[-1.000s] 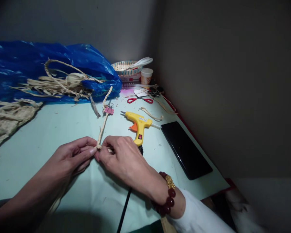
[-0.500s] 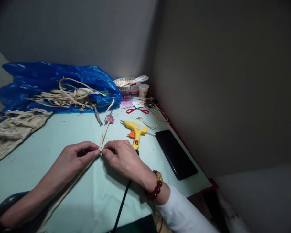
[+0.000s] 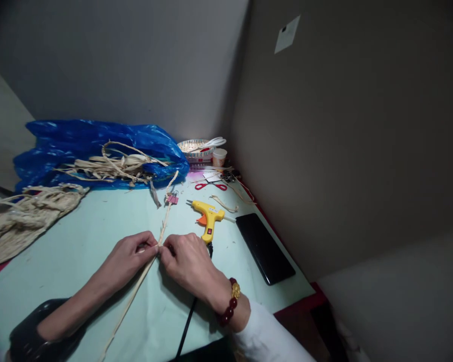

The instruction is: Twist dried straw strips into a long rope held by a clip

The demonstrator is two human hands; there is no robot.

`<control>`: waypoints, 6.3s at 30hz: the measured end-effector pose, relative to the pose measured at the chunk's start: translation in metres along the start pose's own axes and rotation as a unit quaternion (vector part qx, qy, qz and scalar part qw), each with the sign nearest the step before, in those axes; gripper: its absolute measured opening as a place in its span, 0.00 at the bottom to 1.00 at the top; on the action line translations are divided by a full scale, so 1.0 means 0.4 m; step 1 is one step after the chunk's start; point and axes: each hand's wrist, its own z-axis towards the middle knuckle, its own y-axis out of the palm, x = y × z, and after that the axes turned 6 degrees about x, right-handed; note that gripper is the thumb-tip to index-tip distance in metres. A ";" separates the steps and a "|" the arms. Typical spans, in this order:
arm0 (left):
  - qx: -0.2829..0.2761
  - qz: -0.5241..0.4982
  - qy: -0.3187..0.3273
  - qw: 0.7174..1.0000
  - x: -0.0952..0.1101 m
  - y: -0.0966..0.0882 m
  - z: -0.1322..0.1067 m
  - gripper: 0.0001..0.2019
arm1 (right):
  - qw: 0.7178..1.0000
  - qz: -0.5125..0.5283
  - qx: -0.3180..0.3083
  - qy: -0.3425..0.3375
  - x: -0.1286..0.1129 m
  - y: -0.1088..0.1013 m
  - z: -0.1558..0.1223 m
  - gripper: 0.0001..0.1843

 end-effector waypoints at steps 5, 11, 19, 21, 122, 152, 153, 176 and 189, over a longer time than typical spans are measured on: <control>0.020 -0.012 -0.021 1.000 -0.004 0.012 0.002 0.08 | 0.999 -0.025 0.031 0.032 -0.013 0.029 -0.020 0.15; 0.013 -0.078 -0.039 0.996 -0.033 0.026 -0.003 0.07 | 0.995 -0.078 0.053 0.043 -0.046 0.036 -0.035 0.16; -0.007 -0.192 -0.082 0.978 -0.047 0.034 0.006 0.07 | 0.987 -0.138 0.032 0.075 -0.098 0.041 -0.041 0.14; -0.007 -0.222 -0.089 0.971 -0.045 0.030 0.008 0.06 | 0.986 -0.135 0.043 0.093 -0.107 0.046 -0.042 0.14; -0.014 -0.105 -0.046 0.993 -0.020 -0.028 -0.021 0.07 | 0.961 0.258 0.052 0.079 0.021 0.076 0.036 0.13; 0.037 -0.092 -0.031 0.995 -0.022 -0.028 -0.037 0.09 | 0.913 0.383 0.010 0.143 0.019 0.049 0.030 0.14; 0.031 -0.098 -0.036 0.994 -0.025 -0.026 -0.036 0.09 | 0.908 0.393 0.006 0.145 0.019 0.048 0.030 0.14; -0.048 -0.228 -0.129 0.964 -0.014 -0.028 -0.025 0.16 | 0.919 0.379 -0.014 0.105 0.011 0.026 0.024 0.15; 0.019 -0.062 -0.095 0.993 0.001 -0.039 -0.040 0.11 | 0.928 0.343 -0.020 0.145 0.009 0.017 0.030 0.14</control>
